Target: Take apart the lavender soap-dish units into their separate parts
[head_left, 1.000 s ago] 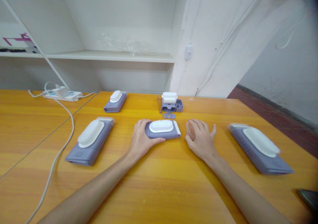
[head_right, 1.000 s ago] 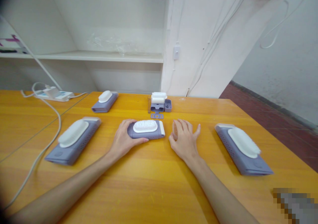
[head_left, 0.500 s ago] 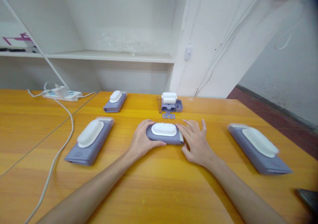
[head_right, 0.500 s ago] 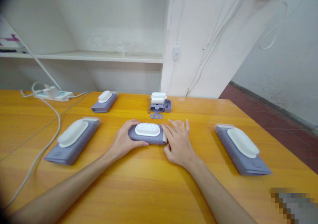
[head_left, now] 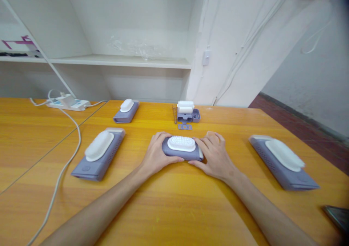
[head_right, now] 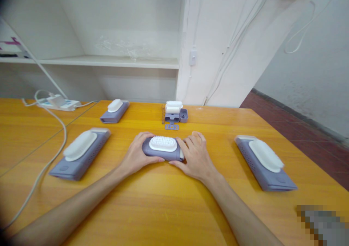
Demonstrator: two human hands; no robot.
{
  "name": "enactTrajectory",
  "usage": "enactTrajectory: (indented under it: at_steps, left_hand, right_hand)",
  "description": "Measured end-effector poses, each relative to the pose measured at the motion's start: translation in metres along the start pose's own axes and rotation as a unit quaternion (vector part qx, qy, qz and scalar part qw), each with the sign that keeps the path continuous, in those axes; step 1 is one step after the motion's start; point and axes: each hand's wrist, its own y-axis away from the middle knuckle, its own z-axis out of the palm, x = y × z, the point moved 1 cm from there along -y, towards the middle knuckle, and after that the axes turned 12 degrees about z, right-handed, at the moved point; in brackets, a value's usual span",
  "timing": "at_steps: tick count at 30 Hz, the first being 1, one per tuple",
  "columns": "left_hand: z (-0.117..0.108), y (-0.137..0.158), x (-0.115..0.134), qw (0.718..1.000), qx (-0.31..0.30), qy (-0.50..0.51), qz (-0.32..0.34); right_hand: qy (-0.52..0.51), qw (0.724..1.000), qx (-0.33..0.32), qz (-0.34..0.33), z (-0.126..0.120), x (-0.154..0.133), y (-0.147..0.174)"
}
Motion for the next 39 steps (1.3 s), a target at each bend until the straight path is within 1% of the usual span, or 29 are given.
enactTrajectory:
  at_steps: [4, 8, 17, 22, 29, 35, 39]
  left_hand:
    - [-0.001, 0.0, 0.001, 1.0, -0.005, 0.0, -0.001]
    - [-0.002, 0.0, 0.002, 1.0, -0.005, 0.0, 0.003]
    - [-0.002, -0.001, 0.0, 1.0, -0.004, 0.01, 0.02]
    - [-0.001, -0.001, -0.001, 1.0, 0.001, -0.013, -0.01]
    - [-0.001, 0.0, -0.001, 0.999, 0.013, -0.023, -0.018]
    - [0.001, -0.001, -0.002, 0.999, 0.031, -0.025, -0.016]
    - [0.001, -0.001, -0.003, 0.999, 0.038, -0.027, -0.019]
  right_hand:
    - [-0.02, 1.0, -0.005, -0.008, -0.001, 0.001, 0.0]
    - [-0.02, 1.0, -0.017, 0.007, -0.001, 0.001, 0.002]
    - [-0.034, 0.999, -0.015, 0.005, 0.0, 0.001, 0.003]
    - [-0.03, 0.999, 0.009, 0.035, 0.001, 0.006, 0.001]
    - [-0.02, 0.997, 0.052, 0.051, 0.004, 0.007, 0.0]
    - [-0.121, 0.99, 0.072, -0.01, 0.011, 0.008, 0.003]
    - [-0.165, 0.984, 0.066, -0.019, 0.012, 0.009, 0.006]
